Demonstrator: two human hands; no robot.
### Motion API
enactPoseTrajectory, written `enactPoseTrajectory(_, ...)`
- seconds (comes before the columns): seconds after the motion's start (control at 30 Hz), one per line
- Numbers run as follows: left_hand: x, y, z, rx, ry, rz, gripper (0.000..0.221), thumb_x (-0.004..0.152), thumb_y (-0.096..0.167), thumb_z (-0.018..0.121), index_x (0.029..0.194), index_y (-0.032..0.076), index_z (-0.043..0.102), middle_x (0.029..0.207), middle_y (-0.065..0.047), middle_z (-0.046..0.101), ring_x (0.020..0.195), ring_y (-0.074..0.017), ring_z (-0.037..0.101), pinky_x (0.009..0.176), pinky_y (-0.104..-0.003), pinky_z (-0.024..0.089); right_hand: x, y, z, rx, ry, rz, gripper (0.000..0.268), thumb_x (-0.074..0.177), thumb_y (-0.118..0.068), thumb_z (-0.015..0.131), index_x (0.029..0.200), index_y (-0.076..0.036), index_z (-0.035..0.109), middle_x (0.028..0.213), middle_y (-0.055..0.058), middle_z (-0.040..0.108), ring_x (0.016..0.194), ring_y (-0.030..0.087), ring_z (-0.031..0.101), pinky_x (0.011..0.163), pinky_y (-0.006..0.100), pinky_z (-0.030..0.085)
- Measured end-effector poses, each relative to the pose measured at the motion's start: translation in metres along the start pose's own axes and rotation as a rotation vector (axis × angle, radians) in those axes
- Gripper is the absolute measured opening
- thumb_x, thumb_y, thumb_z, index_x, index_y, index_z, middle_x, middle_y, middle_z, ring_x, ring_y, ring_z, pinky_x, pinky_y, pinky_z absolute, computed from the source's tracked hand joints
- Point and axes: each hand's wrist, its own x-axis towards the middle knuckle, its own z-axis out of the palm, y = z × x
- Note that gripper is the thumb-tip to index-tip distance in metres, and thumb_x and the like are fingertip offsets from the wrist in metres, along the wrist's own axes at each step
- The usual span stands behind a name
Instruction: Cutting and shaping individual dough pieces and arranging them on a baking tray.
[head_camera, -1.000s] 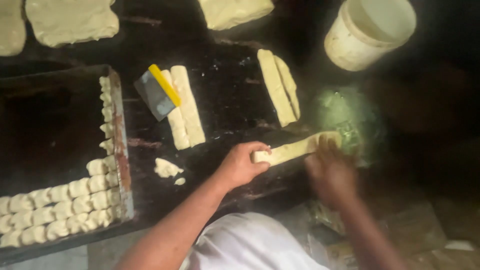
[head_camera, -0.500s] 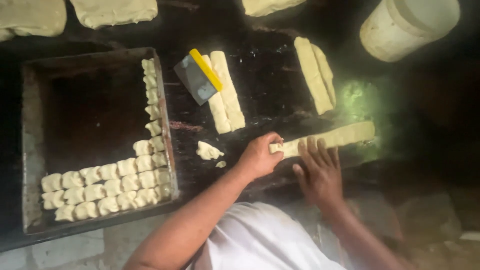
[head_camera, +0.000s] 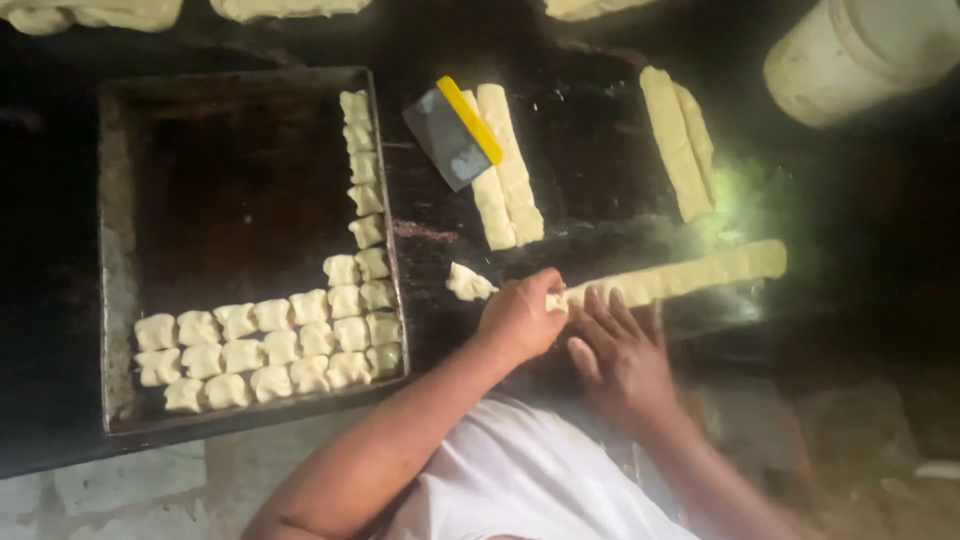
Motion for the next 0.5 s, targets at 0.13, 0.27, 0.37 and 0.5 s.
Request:
enactPoseTrajectory(0.13,-0.013,-0.004,-0.017,0.088,0.006,0.002,0.029,0.081,0.022,0.073,0.107,0.011,0.067,0.098,-0.016,0.076,0.092,-0.0405,0.071,0.08,-0.051,0.057,-0.002,-0.017,0.018,0.033,-0.026,-0.016,0.05,0.097,-0.032,0.057,0.145,-0.019,0.056,0.154,0.007,0.05,0.145,0.028,0.043,0.123,0.063,0.008)
enactPoseTrajectory(0.27,-0.023,-0.012,-0.033,0.303,-0.005,0.03,0.028,0.085,0.021,0.071,0.106,0.007,0.06,0.087,-0.018,0.073,0.081,-0.0402,0.072,0.069,-0.051,0.058,0.001,-0.034,0.021,0.039,-0.018,-0.069,0.051,0.095,-0.029,0.058,0.144,-0.017,0.057,0.154,0.007,0.051,0.144,0.026,0.043,0.123,0.062,0.009)
enactPoseTrajectory(0.37,-0.034,-0.008,-0.055,0.411,0.019,0.066,0.023,0.089,0.02,0.068,0.106,0.008,0.058,0.084,-0.016,0.071,0.075,-0.038,0.072,0.062,-0.049,0.058,0.003,-0.045,0.028,0.034,-0.022,-0.098,0.051,0.093,-0.03,0.061,0.142,-0.015,0.058,0.153,0.007,0.052,0.144,0.026,0.044,0.123,0.061,0.013)
enactPoseTrajectory(0.5,-0.06,0.023,-0.114,0.344,0.095,0.011,0.021,0.091,0.022,0.068,0.107,0.011,0.06,0.084,-0.013,0.072,0.07,-0.0347,0.072,0.057,-0.045,0.058,0.012,-0.07,0.013,0.039,-0.056,-0.132,0.052,0.09,-0.029,0.066,0.139,-0.012,0.059,0.147,0.011,0.055,0.14,0.028,0.048,0.124,0.058,0.018)
